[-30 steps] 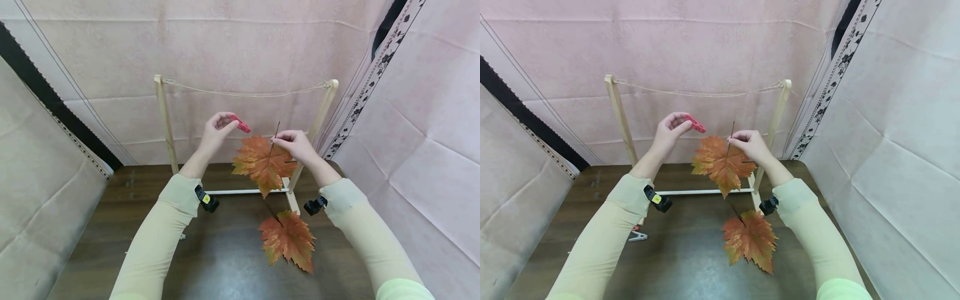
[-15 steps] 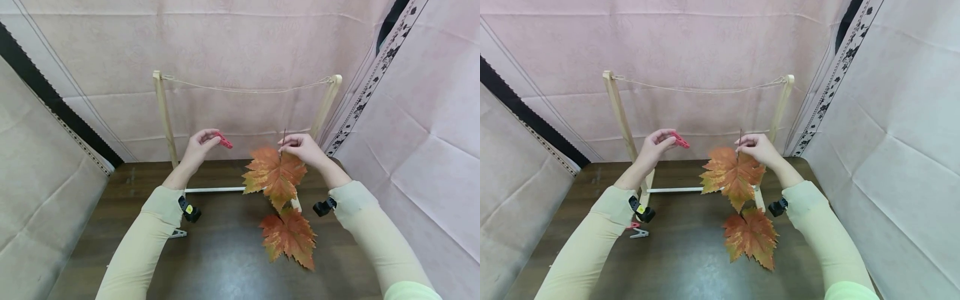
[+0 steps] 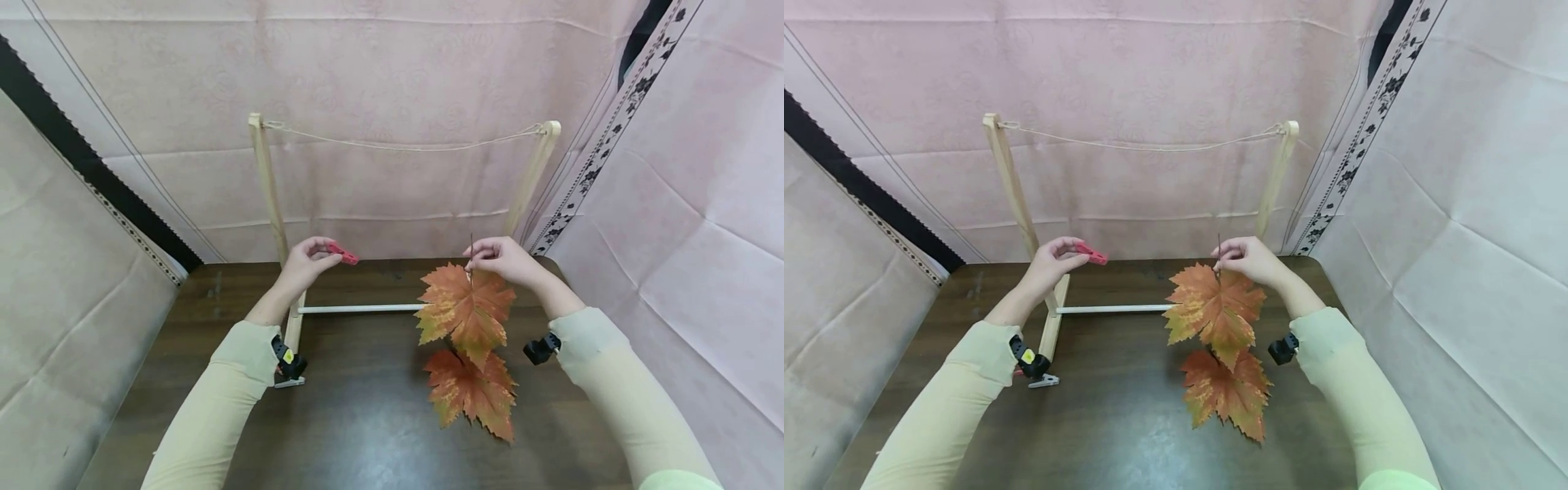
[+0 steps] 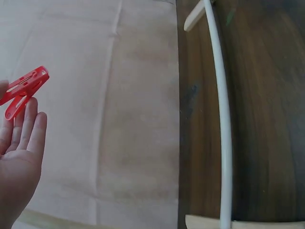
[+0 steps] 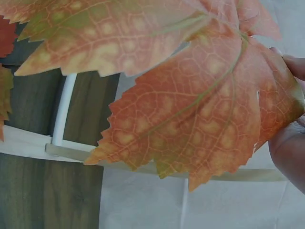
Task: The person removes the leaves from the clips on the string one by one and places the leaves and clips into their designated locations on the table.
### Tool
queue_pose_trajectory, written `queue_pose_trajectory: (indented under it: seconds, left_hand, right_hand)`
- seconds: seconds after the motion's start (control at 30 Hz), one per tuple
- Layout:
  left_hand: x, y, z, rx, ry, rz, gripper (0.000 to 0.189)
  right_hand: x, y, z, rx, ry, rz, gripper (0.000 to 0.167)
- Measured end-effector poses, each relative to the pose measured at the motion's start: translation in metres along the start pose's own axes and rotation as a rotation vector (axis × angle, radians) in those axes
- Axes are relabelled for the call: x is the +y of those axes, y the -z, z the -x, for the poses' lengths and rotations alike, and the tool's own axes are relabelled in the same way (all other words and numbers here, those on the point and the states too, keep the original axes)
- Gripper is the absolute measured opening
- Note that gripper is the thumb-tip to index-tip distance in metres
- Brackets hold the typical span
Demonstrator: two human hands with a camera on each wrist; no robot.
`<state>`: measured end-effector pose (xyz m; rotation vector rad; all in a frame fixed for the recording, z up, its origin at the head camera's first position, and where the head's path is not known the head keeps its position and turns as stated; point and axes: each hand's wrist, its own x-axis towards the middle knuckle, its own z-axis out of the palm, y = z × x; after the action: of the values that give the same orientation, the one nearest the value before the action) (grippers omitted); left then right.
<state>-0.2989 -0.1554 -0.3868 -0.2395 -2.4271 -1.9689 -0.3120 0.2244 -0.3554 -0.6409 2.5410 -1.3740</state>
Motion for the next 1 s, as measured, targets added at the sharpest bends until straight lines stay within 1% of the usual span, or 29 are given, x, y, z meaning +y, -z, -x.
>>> queue_pose_trajectory:
  seconds: [0.13, 0.23, 0.3, 0.47, 0.57, 0.8, 0.9, 1.0]
  left_hand:
    - [-0.011, 0.010, 0.004, -0.035, 0.014, -0.062, 0.040]
    - [-0.019, 0.018, 0.008, -0.050, 0.022, -0.107, 0.039]
    - [-0.024, 0.023, 0.011, -0.067, 0.023, -0.116, 0.039]
    - [-0.037, 0.034, 0.020, -0.121, 0.023, -0.157, 0.043]
    - [-0.046, 0.039, 0.027, -0.134, 0.028, -0.198, 0.044]
    - [-0.070, 0.049, 0.042, -0.174, 0.055, -0.179, 0.043]
    - [-0.079, 0.053, 0.048, -0.185, 0.061, -0.207, 0.042]
    - [-0.088, 0.059, 0.054, -0.179, 0.076, -0.232, 0.040]
  right_hand:
    - [0.005, 0.001, 0.004, -0.008, -0.008, -0.010, 0.023]
    - [0.008, 0.001, 0.006, -0.014, -0.013, -0.013, 0.023]
    - [0.011, 0.001, 0.008, -0.025, -0.013, -0.009, 0.023]
    - [0.021, 0.003, 0.013, -0.060, -0.034, 0.028, 0.024]
    - [0.030, 0.003, 0.015, -0.084, -0.063, 0.051, 0.023]
    - [0.048, 0.002, 0.020, -0.154, -0.077, 0.079, 0.023]
    - [0.056, 0.000, 0.023, -0.183, -0.074, 0.082, 0.021]
    - [0.063, -0.002, 0.025, -0.220, -0.061, 0.081, 0.019]
